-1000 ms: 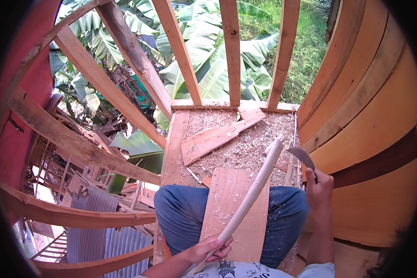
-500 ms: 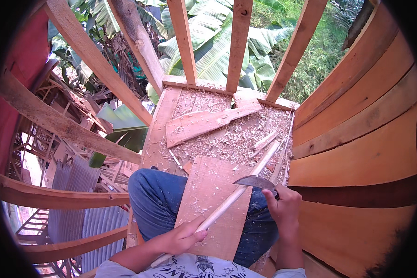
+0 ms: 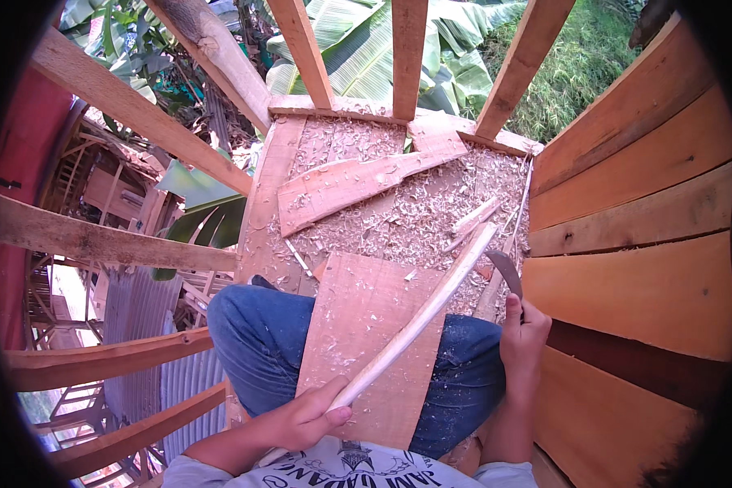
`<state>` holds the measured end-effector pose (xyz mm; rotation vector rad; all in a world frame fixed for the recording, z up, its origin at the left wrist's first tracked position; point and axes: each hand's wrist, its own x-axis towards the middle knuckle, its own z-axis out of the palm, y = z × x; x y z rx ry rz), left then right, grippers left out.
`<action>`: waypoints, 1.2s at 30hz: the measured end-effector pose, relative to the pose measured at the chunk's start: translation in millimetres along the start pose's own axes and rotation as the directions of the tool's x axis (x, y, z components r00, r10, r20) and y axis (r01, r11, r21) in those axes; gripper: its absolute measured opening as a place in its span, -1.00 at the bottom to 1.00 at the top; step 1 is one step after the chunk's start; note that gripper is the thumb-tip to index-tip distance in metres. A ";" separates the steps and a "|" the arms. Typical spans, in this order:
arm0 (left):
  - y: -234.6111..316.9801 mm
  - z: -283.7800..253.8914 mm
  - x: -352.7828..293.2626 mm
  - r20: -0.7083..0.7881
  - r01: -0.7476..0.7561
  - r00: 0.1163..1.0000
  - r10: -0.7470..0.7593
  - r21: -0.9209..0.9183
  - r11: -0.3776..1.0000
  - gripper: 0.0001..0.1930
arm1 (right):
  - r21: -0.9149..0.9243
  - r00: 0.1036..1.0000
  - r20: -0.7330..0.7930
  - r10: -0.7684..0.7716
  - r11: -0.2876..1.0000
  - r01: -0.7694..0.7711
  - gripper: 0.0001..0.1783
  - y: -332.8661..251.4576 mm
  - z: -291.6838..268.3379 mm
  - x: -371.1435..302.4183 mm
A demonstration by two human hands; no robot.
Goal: The person sits cross-legged on a wooden platform and uses a curved knife to carve a long piece of wood. They hold the wood with their left hand and shave thin layers off the surface with their right hand, creating wood shavings that accumulate on the platform.
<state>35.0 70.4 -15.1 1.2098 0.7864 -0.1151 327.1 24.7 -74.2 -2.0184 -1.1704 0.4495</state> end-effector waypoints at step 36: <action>25.2 -47.6 12.8 -0.308 -0.585 0.811 0.498 -0.403 0.704 -0.66 | 0.287 0.973 0.045 0.226 0.930 -0.229 -0.68 46.7 45.8 -5.5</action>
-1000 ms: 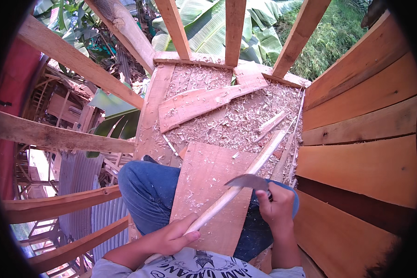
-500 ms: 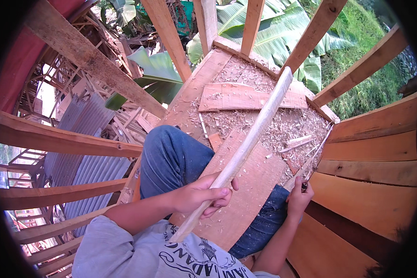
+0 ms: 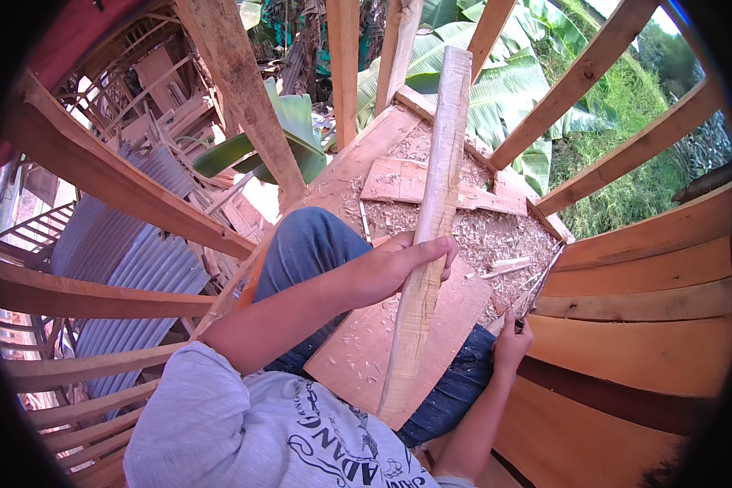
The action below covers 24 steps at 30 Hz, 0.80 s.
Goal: The person sits cross-legged on a wooden platform and uses a curved knife to carve a long piece of wood. They hold the wood with their left hand and shave thin layers off the surface with their right hand, creating wood shavings that accumulate on the platform.
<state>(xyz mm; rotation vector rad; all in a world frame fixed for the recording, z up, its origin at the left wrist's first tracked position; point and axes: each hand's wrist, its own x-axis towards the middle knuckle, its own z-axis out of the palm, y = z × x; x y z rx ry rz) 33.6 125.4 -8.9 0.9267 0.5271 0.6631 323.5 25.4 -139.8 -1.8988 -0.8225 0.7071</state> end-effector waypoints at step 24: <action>-53.5 29.9 3.8 -0.347 -0.246 0.914 0.213 -0.054 0.968 -0.65 | 0.812 0.991 0.137 0.016 0.571 -0.121 -0.43 -38.1 -3.0 -111.7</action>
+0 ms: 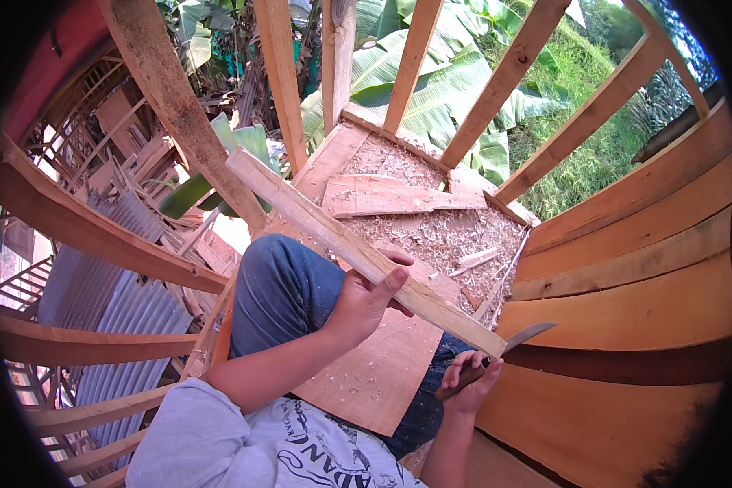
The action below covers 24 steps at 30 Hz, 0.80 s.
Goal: The person sits cross-legged on a wooden platform and uses a curved knife to carve a long piece of wood. They hold the wood with their left hand and shave thin layers off the surface with their right hand, creating wood shavings that accumulate on the platform.
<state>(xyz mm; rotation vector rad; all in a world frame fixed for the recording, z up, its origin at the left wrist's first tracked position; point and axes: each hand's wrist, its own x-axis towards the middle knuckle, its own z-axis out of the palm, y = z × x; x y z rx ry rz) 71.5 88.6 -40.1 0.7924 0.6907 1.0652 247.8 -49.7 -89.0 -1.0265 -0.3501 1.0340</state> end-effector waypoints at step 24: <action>5.1 -24.6 -89.7 0.360 0.381 0.749 -0.556 0.454 0.806 -0.65 | -0.094 0.961 -0.273 -0.047 0.995 0.022 -0.83 -25.8 14.2 17.2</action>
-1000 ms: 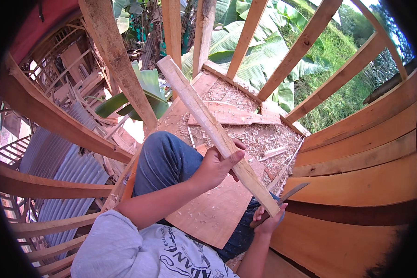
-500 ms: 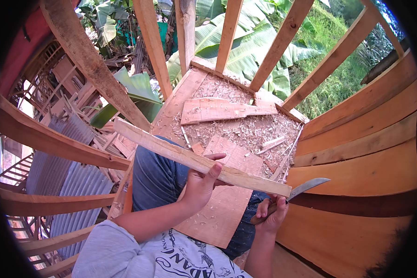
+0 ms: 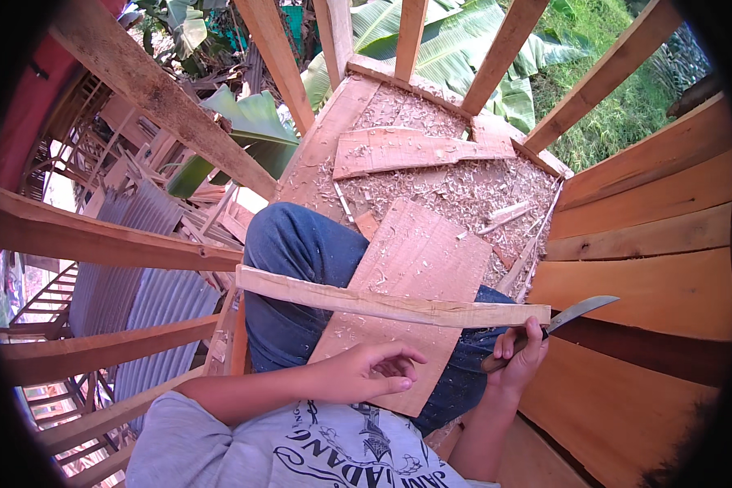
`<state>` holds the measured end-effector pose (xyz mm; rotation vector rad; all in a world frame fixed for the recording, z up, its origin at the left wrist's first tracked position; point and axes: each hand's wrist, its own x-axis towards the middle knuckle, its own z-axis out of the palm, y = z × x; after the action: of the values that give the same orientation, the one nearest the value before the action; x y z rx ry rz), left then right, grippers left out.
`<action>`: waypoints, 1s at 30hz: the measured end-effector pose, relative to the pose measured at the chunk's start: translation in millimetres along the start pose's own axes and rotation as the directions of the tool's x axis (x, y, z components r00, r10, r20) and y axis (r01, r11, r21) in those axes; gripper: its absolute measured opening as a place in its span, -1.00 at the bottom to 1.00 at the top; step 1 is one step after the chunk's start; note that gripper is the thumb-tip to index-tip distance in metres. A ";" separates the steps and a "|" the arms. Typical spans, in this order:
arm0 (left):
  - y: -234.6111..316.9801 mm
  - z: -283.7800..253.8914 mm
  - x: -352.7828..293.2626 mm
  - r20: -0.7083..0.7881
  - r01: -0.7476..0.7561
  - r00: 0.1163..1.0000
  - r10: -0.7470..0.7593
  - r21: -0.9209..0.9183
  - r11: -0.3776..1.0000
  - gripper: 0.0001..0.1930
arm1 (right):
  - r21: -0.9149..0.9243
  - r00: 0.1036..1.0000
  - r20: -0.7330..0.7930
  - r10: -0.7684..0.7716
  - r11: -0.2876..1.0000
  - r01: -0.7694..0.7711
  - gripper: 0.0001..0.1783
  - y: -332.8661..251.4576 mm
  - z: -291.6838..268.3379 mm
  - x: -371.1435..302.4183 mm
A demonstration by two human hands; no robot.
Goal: The person sits cross-legged on a wooden platform and uses a curved knife to carve a long piece of wood. They hold the wood with their left hand and shave thin layers off the surface with their right hand, creating wood shavings that accumulate on the platform.
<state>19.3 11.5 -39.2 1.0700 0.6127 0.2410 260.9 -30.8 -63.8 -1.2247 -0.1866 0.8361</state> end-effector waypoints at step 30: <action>-25.5 -47.0 -65.9 -0.423 0.273 0.902 0.092 0.721 0.637 -0.62 | -0.857 0.852 0.512 0.109 0.140 0.496 -0.53 19.3 18.8 -62.2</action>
<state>-63.9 3.6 -54.2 1.8418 1.2398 0.1097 198.3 -55.5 -55.4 -2.1496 -1.5456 0.6999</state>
